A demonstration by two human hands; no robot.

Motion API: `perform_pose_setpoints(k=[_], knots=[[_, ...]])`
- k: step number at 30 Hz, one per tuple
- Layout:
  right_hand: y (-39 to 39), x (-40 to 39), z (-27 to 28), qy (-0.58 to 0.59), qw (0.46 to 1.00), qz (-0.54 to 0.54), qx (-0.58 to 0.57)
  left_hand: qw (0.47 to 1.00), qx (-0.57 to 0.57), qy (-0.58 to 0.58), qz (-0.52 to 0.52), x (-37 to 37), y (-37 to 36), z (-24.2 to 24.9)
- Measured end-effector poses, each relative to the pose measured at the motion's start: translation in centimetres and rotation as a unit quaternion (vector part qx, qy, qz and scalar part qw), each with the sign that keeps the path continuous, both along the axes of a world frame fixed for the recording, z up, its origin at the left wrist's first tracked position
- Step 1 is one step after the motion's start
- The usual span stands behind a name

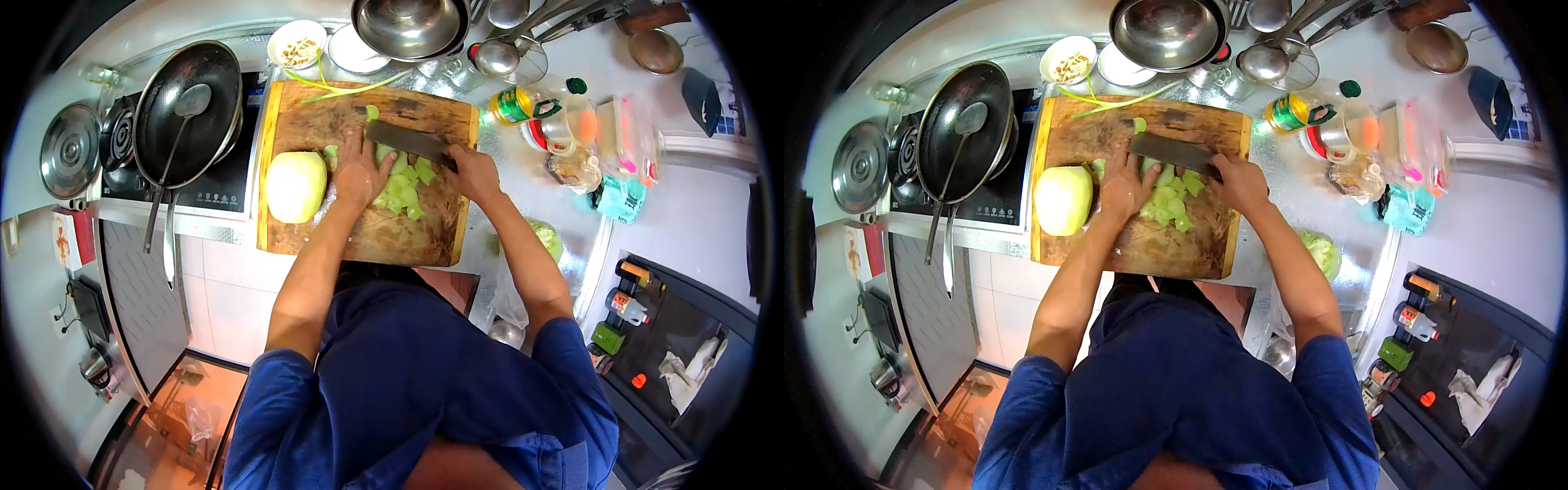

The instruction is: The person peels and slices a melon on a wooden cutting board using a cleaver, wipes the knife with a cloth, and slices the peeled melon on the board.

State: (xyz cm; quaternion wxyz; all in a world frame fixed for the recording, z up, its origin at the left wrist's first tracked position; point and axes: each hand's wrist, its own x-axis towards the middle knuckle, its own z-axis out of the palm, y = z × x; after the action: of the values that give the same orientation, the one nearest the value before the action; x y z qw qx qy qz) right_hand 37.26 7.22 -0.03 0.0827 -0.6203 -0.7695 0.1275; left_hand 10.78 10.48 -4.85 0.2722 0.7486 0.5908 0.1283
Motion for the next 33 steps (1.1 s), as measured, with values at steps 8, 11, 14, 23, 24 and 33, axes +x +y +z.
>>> perform_pose_setpoints(k=[8, 11, 14, 23, 24, 33], knots=[[-4.3, 2.4, 1.2, 0.032, 0.999, 0.010, -0.039, 0.994, -0.051, -0.082, -0.059, 0.0, -4.8, 1.1], [-3.2, 1.7, 1.7, 0.019, 1.000, -0.008, -0.004, 0.992, 0.047, -0.114, 0.003, -0.2, -5.3, 0.7], [-0.2, 0.8, 0.3, 0.000, 0.999, -0.016, 0.044, 0.989, 0.066, -0.056, 0.122, 0.4, -5.2, 0.4], [3.9, -1.4, -1.1, 0.004, 0.995, 0.051, 0.084, 0.965, -0.001, 0.046, 0.260, 2.5, -1.8, -0.8], [3.8, -1.5, -0.9, 0.002, 0.995, 0.056, 0.082, 0.963, -0.003, 0.043, 0.267, 2.5, -1.9, -0.9], [4.3, 1.0, 0.8, 0.012, 0.991, 0.131, -0.027, 0.981, 0.071, -0.059, 0.168, 1.7, -6.8, -0.6]])
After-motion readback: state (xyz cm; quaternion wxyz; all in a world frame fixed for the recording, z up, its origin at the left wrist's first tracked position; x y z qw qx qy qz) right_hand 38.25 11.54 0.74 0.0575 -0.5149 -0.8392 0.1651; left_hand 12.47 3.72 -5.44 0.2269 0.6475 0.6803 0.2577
